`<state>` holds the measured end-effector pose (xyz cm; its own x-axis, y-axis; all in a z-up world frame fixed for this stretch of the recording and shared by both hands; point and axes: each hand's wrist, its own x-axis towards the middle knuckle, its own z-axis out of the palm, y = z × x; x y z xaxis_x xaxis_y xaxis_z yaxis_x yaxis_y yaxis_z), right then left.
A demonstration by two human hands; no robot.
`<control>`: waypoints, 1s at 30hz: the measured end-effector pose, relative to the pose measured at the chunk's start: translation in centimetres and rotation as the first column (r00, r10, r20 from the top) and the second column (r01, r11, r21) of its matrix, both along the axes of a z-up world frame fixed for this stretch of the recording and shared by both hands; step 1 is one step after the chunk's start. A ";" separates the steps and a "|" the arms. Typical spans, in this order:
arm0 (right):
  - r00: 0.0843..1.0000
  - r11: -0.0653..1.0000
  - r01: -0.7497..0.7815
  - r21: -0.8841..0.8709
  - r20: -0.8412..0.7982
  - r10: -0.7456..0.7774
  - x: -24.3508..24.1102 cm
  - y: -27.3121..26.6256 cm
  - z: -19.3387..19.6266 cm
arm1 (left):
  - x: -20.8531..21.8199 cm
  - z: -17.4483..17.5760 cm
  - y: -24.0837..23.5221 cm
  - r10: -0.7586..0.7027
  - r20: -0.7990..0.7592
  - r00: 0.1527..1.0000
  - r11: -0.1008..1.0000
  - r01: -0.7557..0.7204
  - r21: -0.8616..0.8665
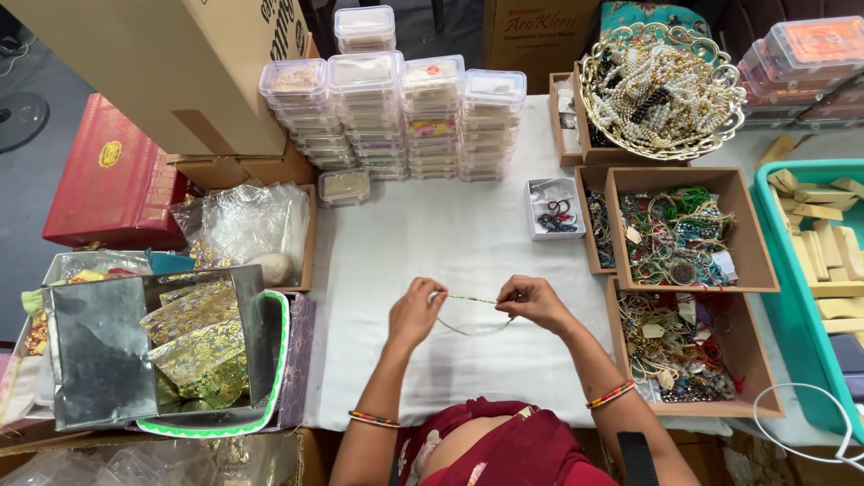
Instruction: The person handles a green beaded necklace, places it into a small plastic bag, and then wraps the bag in a gold foil sheet. They repeat this process with a white beaded necklace, wrapping each item individually on a white table surface.
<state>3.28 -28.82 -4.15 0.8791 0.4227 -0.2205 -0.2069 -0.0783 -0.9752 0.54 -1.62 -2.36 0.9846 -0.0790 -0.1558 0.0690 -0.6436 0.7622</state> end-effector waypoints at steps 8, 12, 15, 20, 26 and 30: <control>0.963 0.985 -0.014 -0.171 0.264 0.059 1.0 2.1 1.2 | 0.1 -1.1 -2.2 -0.136 -0.224 0.965 0.969 0.083 -0.231; 0.984 0.990 0.048 -0.132 0.175 -0.025 1.6 0.7 1.7 | 0.1 2.2 -2.0 -0.115 -0.078 0.990 0.923 0.078 -0.376; 0.980 0.989 -0.063 -0.131 0.177 0.086 1.2 1.9 2.9 | 0.1 3.0 -3.9 -0.169 -0.123 0.978 0.883 0.095 -0.459; 0.992 0.995 -0.002 0.095 0.129 -0.010 1.0 0.9 2.8 | 1.2 -3.6 -2.7 -0.217 -0.239 0.946 0.821 0.044 -0.570; 0.998 0.979 0.067 0.194 -0.006 -0.067 0.2 0.9 -0.4 | 1.8 1.2 -1.8 -0.028 -0.329 0.944 0.422 -0.287 -0.860; 0.994 0.999 0.042 0.023 0.104 -0.044 -0.5 2.9 -0.1 | 1.4 4.5 -3.2 0.075 -0.399 0.914 0.480 -0.384 -0.789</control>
<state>2.82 -25.97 -4.21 0.9142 0.3876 -0.1181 -0.1067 -0.0509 -0.9930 1.93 -4.83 2.13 0.9096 -0.1001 -0.4032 0.4107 0.3626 0.8366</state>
